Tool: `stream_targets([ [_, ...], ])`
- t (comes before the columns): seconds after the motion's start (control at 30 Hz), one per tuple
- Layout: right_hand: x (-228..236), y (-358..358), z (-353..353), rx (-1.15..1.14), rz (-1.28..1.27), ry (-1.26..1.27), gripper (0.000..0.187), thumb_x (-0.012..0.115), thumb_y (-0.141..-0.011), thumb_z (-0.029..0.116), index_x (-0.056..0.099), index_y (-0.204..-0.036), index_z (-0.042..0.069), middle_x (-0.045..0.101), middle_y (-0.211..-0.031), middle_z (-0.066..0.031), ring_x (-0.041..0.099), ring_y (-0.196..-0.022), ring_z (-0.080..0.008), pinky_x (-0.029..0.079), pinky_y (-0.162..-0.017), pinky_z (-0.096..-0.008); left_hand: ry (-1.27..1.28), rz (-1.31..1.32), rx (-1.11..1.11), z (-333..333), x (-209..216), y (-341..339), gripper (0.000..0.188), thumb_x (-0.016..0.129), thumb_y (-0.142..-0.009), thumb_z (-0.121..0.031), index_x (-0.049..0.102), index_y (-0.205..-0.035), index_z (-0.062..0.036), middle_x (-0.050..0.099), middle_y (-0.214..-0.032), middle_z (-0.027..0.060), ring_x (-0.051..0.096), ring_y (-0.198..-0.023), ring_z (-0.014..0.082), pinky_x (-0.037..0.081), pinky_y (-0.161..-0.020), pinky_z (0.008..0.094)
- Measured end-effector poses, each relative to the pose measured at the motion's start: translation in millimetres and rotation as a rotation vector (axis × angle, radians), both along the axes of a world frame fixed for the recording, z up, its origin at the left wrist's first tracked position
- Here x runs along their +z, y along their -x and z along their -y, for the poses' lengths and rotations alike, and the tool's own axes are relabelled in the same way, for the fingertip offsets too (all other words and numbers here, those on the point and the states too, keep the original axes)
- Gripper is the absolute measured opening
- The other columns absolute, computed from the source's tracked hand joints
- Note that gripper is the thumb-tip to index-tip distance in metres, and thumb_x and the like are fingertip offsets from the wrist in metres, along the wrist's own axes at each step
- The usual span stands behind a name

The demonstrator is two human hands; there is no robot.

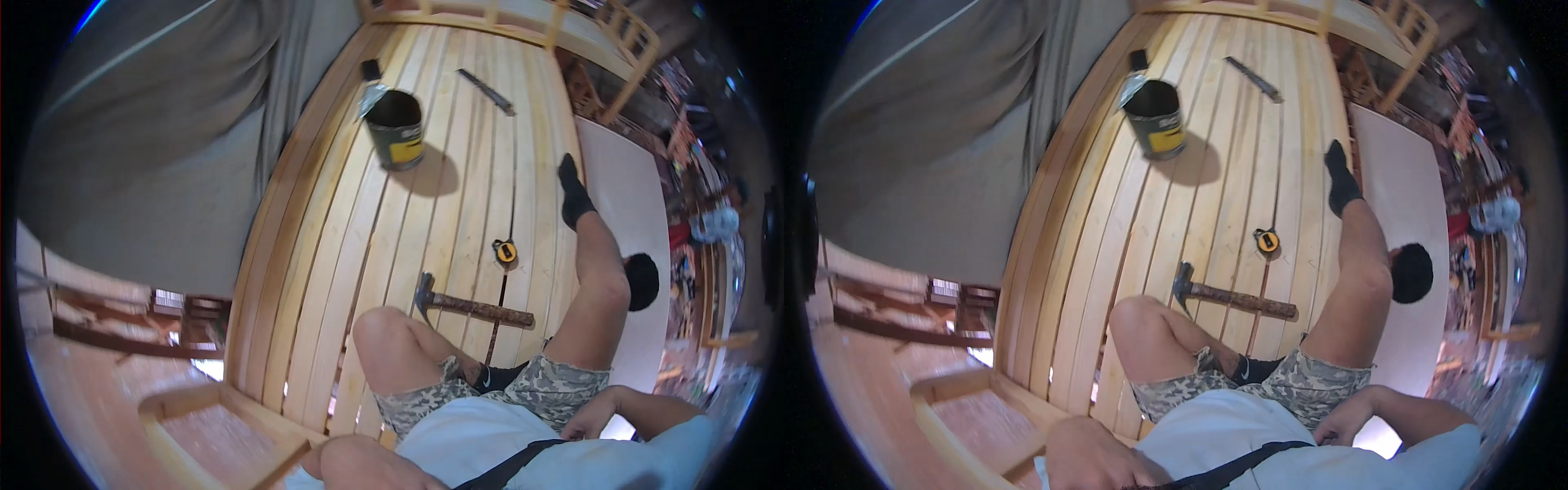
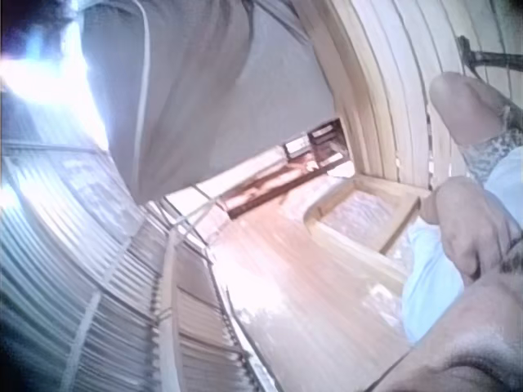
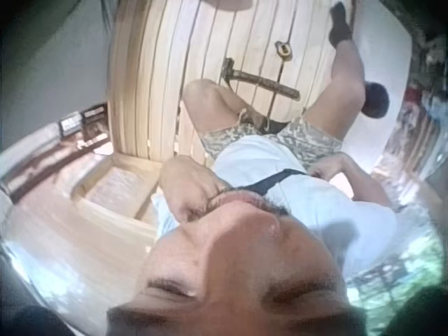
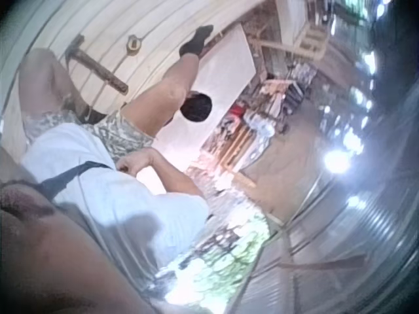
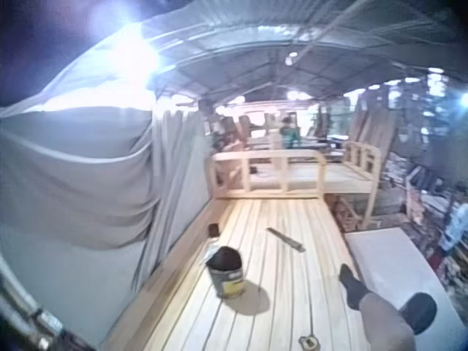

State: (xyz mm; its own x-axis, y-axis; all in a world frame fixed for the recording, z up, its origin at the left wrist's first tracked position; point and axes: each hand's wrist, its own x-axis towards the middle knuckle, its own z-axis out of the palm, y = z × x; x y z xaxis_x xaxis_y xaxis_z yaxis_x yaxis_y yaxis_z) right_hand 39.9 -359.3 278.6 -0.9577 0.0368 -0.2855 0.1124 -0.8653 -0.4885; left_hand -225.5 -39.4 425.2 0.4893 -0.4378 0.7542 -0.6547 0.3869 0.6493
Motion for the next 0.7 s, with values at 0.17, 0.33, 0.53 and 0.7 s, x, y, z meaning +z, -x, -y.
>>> stream_targets([
  [0.17, -14, -5, -8, -0.031, -0.056, 0.054, 0.047, 0.070, -0.093, 0.010, 0.049, -0.133, -0.005, 0.062, -0.125, -0.0042, 0.054, -0.111, -0.0101, 0.045, -0.098, -0.0291, 0.132, -0.163, -0.086, 4, -32, 4, 0.019, 0.063, -0.094, -0.012, 0.056, -0.079, -0.0039, 0.062, -0.091, 0.0185, 0.062, -0.080, 0.0360, 0.049, -0.078, 0.0534],
  [0.33, 26, -24, -95, -0.093, 0.223, -0.137, 0.042, 0.067, -0.097, 0.016, 0.053, -0.132, -0.001, 0.064, -0.118, -0.0060, 0.056, -0.105, -0.0096, 0.048, -0.091, -0.0275, 0.289, -0.025, -0.007, 11, -42, -7, 0.021, 0.065, -0.095, -0.016, 0.054, -0.080, -0.0046, 0.064, -0.098, 0.0202, 0.062, -0.086, 0.0395, 0.047, -0.079, 0.0519],
  [0.53, 48, -14, -196, -0.541, 1.152, -0.895, 0.046, 0.075, -0.086, 0.029, 0.061, -0.122, 0.002, 0.066, -0.112, -0.0133, 0.062, -0.107, -0.0225, 0.047, -0.097, -0.0351, 0.757, -0.620, 0.863, -19, -116, 67, 0.042, 0.047, -0.104, -0.031, 0.065, -0.100, 0.0058, 0.068, -0.111, 0.0234, 0.065, -0.101, 0.0334, 0.050, -0.092, 0.0487],
  [0.7, -59, 17, -266, -1.043, 1.436, -0.822, 0.047, 0.072, -0.086, 0.034, 0.062, -0.116, -0.001, 0.066, -0.111, -0.0173, 0.063, -0.105, -0.0280, 0.048, -0.094, -0.0400, 0.334, -1.699, 2.630, -55, -340, 189, 0.054, 0.050, -0.101, -0.038, 0.061, -0.124, 0.0097, 0.049, -0.143, 0.0240, 0.049, -0.131, 0.0297, 0.034, -0.114, 0.0413],
])
